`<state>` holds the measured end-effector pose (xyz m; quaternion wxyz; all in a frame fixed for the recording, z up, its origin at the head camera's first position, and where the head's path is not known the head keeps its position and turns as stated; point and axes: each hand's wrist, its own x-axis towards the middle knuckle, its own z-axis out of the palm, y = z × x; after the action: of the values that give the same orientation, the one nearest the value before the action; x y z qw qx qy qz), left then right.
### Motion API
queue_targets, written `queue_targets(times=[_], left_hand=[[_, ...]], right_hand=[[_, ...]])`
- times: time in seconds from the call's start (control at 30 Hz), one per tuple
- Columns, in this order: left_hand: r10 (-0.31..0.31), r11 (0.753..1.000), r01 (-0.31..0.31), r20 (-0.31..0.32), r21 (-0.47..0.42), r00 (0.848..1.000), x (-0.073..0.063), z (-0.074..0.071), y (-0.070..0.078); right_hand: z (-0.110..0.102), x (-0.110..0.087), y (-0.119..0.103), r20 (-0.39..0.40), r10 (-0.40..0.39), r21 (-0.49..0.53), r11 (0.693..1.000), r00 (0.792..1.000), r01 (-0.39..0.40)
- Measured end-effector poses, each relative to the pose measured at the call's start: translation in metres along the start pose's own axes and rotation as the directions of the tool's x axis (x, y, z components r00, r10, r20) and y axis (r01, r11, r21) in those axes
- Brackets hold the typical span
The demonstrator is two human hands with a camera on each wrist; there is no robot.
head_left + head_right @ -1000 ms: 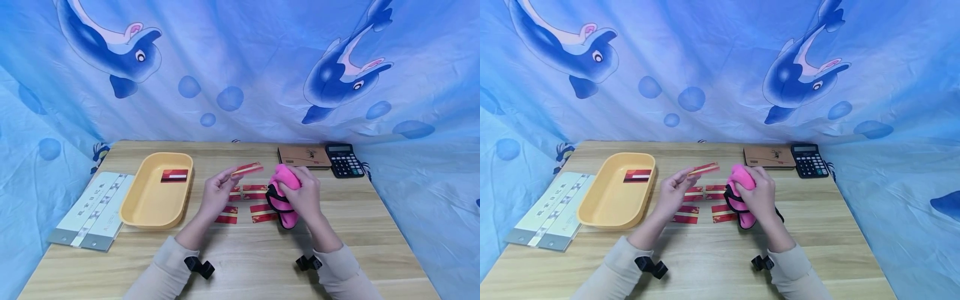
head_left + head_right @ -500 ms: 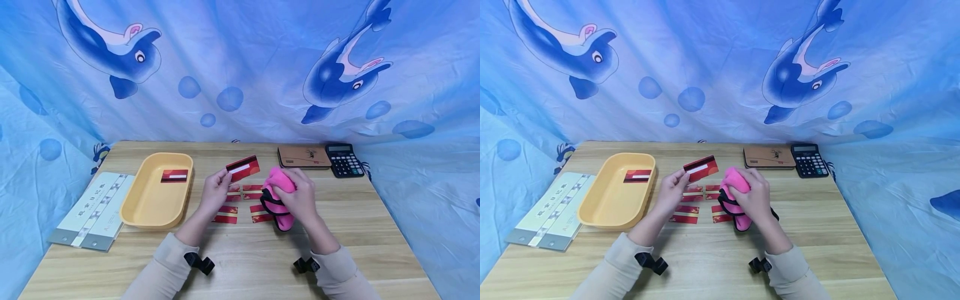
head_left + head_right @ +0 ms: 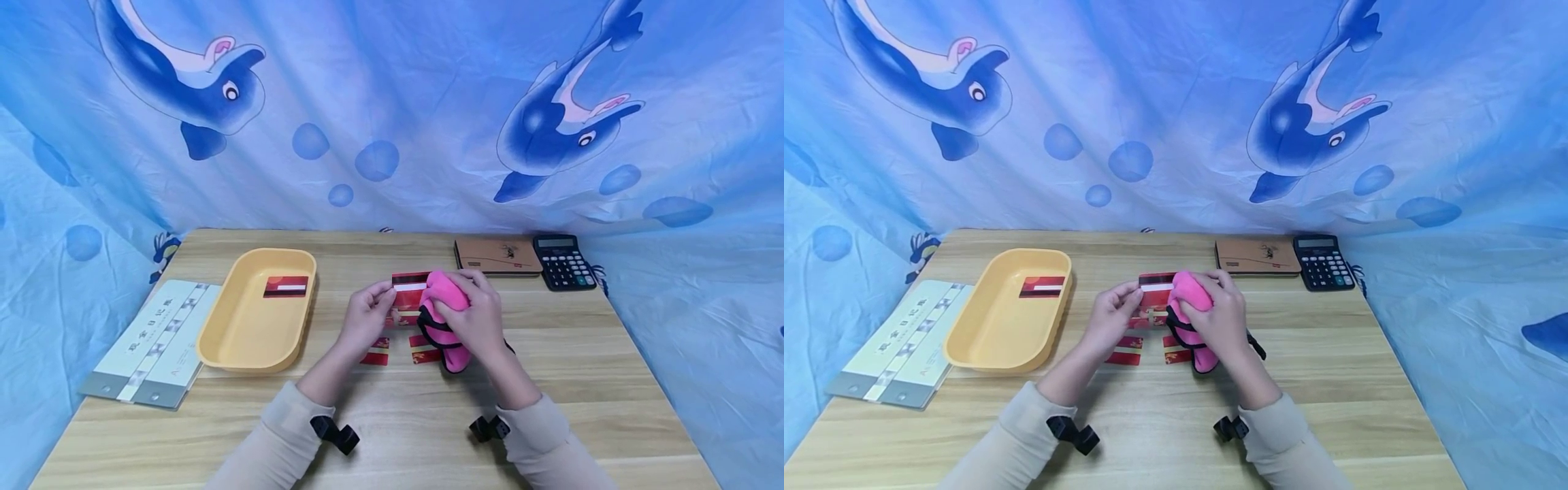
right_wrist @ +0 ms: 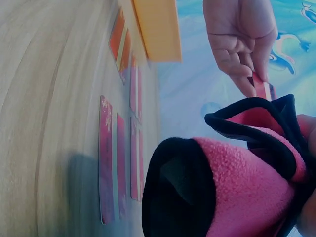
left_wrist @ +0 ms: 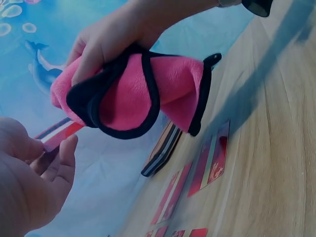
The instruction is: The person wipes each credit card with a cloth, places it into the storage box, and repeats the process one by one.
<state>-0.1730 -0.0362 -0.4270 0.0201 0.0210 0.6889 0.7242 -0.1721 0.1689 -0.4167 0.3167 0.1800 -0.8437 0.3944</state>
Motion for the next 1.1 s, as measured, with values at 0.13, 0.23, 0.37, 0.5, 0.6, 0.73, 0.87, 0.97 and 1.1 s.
queue_targets(times=[0.13, 0.23, 0.37, 0.5, 0.6, 0.73, 0.87, 0.97, 1.1], left_hand=[[0.002, 1.0, -0.002, 0.024, -0.001, 1.0, -0.001, 0.004, -0.002], [0.022, 0.999, -0.024, 0.065, 0.023, 0.998, -0.001, 0.007, -0.006], [0.085, 0.994, -0.093, 0.123, 0.059, 0.989, -0.002, 0.011, -0.011], [0.123, 0.989, -0.132, 0.132, 0.066, 0.984, -0.003, 0.012, -0.011], [0.108, 0.991, -0.116, 0.111, 0.068, 0.988, -0.004, 0.01, -0.007], [0.076, 0.996, -0.079, 0.068, 0.044, 0.995, -0.005, 0.006, -0.004], [0.064, 0.998, -0.065, 0.026, 0.027, 0.998, -0.006, 0.004, -0.002], [0.069, 0.997, -0.07, 0.029, 0.032, 0.997, -0.006, 0.005, -0.001], [0.115, 0.99, -0.121, 0.089, 0.069, 0.989, -0.006, 0.009, -0.001]], right_hand=[[0.004, 0.001, -0.002, 0.025, 0.05, -0.016, 0.999, 0.998, -0.049], [0.01, 0.001, -0.008, 0.063, 0.075, -0.006, 0.997, 0.995, -0.075], [0.019, 0.001, -0.022, 0.123, 0.012, 0.055, 0.998, 0.992, -0.018], [0.023, 0.0, -0.032, 0.137, -0.092, 0.083, 0.993, 0.986, 0.081], [0.021, 0.001, -0.032, 0.114, -0.108, 0.051, 0.993, 0.988, 0.103], [0.015, 0.004, -0.023, 0.063, -0.064, -0.021, 0.998, 0.996, 0.066], [0.007, 0.006, -0.012, 0.01, 0.02, -0.087, 0.996, 1.0, -0.019], [0.005, 0.006, -0.01, 0.013, 0.036, -0.111, 0.993, 0.999, -0.034], [0.01, 0.005, -0.017, 0.067, -0.037, -0.074, 0.996, 0.997, 0.042]])
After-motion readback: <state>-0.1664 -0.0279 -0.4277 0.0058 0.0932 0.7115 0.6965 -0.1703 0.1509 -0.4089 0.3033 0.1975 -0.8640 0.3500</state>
